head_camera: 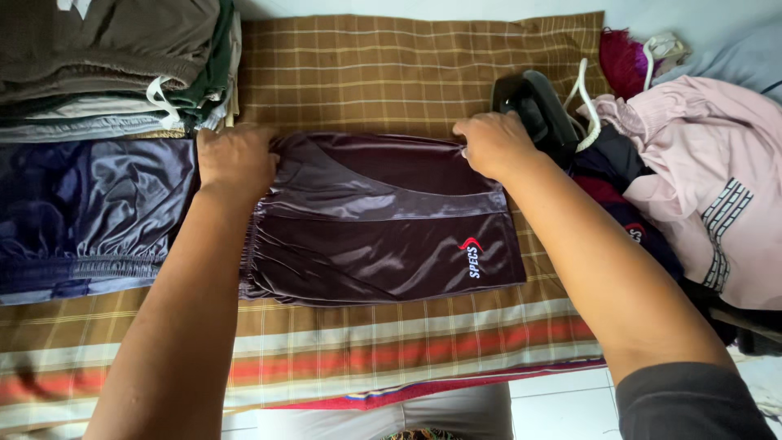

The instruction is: The person irons a pair of dark purple shorts on a plaid-covered table, smoothing the fabric with one hand while moving the iron with the other. They then switch to a pair of purple and pink shorts, unfolding and ironing them in a similar manner.

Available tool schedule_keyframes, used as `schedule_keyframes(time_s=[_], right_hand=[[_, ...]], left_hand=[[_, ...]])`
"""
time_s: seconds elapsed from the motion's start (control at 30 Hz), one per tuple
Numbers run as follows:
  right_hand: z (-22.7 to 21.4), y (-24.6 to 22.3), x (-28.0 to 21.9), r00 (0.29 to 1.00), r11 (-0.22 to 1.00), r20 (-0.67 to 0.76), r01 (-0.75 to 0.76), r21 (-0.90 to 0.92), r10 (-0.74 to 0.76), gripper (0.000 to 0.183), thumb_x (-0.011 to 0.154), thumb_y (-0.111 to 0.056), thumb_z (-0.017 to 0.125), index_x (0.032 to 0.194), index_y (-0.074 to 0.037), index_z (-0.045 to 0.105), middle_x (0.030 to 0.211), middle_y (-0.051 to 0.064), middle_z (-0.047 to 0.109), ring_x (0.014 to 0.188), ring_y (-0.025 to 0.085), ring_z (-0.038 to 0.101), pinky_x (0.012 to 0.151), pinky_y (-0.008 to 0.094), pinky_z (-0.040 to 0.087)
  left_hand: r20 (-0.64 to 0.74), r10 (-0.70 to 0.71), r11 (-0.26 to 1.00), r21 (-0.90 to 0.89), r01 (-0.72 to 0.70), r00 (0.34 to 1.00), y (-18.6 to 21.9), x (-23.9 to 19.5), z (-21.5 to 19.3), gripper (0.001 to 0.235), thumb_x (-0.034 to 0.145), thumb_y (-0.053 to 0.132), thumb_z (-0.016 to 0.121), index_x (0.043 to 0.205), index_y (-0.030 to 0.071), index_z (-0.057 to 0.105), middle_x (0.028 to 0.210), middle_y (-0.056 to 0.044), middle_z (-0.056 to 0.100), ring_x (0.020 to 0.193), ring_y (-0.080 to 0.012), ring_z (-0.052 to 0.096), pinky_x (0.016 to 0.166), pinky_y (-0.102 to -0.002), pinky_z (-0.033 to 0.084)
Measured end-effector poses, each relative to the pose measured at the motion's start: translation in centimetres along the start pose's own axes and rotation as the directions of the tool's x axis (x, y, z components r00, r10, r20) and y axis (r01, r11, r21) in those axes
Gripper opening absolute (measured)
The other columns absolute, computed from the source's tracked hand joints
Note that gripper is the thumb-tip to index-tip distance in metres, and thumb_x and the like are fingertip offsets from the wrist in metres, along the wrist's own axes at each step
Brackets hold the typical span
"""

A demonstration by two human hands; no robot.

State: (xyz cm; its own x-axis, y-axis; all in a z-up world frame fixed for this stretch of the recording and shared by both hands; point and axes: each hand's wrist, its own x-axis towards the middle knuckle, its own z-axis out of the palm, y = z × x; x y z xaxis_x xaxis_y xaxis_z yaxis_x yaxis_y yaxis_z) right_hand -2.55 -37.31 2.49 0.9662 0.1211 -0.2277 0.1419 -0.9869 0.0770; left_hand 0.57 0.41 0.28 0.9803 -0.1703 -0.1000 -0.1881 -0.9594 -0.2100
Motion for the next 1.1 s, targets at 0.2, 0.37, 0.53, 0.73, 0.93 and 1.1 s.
schedule_keyframes(time_s=[0.2,0.37,0.53,0.73,0.93,1.1], right_hand=[[-0.6,1.1,0.5,0.995,0.999,-0.102,0.027,0.028,-0.024,0.025,0.103,-0.028,0.063,0.085,-0.012,0.071,0.102,0.006,0.069,0.105,0.036,0.059,0.089,0.052,0.044],[-3.0,2.7,-0.2,0.886,0.998,-0.461,-0.033,0.057,0.056,0.026,0.109,-0.023,0.059,0.088,-0.012,0.07,0.073,0.008,0.068,0.066,0.031,0.066,0.057,0.046,0.048],[-5.8,5.1,-4.3,0.383,0.981,-0.906,0.006,-0.192,-0.18,0.019,0.09,-0.012,0.079,0.108,-0.016,0.08,0.083,0.0,0.078,0.071,0.024,0.072,0.054,0.038,0.051],[-1.1,2.9,-12.0,0.491,0.964,-0.845,-0.039,-0.262,-0.209,0.015,0.097,-0.01,0.061,0.097,-0.019,0.074,0.069,0.008,0.055,0.059,0.03,0.058,0.05,0.045,0.046],[9.5,1.1,-15.2,0.535,0.909,-0.736,0.264,-0.321,-0.415,0.009,0.096,-0.02,0.062,0.093,-0.022,0.07,0.082,0.002,0.068,0.091,0.022,0.071,0.073,0.032,0.056],[10.4,-0.2,-18.8,0.598,0.94,-0.727,0.261,-0.22,-0.336,0.008,0.097,-0.02,0.064,0.099,-0.022,0.072,0.085,0.003,0.072,0.099,0.024,0.073,0.078,0.036,0.059]], left_hand=[[-0.16,-0.025,0.995,-0.102,0.009,0.987,-0.7,2.4,2.7,0.021,0.098,0.04,0.067,0.115,0.031,0.076,0.111,-0.003,0.07,0.102,-0.0296,0.069,0.096,-0.048,0.04],[-0.64,-0.037,0.965,-0.224,-0.14,0.768,-2.1,2.3,-1.6,0.017,0.095,0.022,0.065,0.099,0.033,0.077,0.081,-0.006,0.074,0.071,-0.0349,0.071,0.07,-0.048,0.049],[-0.915,-0.016,0.916,-0.175,-0.361,0.403,-3.3,-3.3,-9.4,0.028,0.089,0.015,0.066,0.112,0.02,0.081,0.101,-0.005,0.079,0.088,-0.0322,0.065,0.08,-0.043,0.036],[-0.934,0.117,0.961,0.021,-0.277,0.337,-2.2,-12.2,-5.8,0.023,0.111,0.003,0.06,0.103,0.022,0.071,0.081,0.001,0.058,0.075,-0.022,0.052,0.081,-0.039,0.037],[-0.799,0.174,0.889,-0.124,-0.441,0.575,-1.7,-16.5,5.2,0.01,0.096,0.027,0.072,0.096,0.036,0.076,0.095,0.014,0.077,0.1,-0.011,0.072,0.105,-0.039,0.042],[-0.741,0.242,0.876,-0.111,-0.47,0.627,-2.2,-19.1,3.4,0.012,0.091,0.025,0.068,0.09,0.03,0.079,0.08,0.008,0.077,0.09,-0.0145,0.073,0.104,-0.043,0.044]])
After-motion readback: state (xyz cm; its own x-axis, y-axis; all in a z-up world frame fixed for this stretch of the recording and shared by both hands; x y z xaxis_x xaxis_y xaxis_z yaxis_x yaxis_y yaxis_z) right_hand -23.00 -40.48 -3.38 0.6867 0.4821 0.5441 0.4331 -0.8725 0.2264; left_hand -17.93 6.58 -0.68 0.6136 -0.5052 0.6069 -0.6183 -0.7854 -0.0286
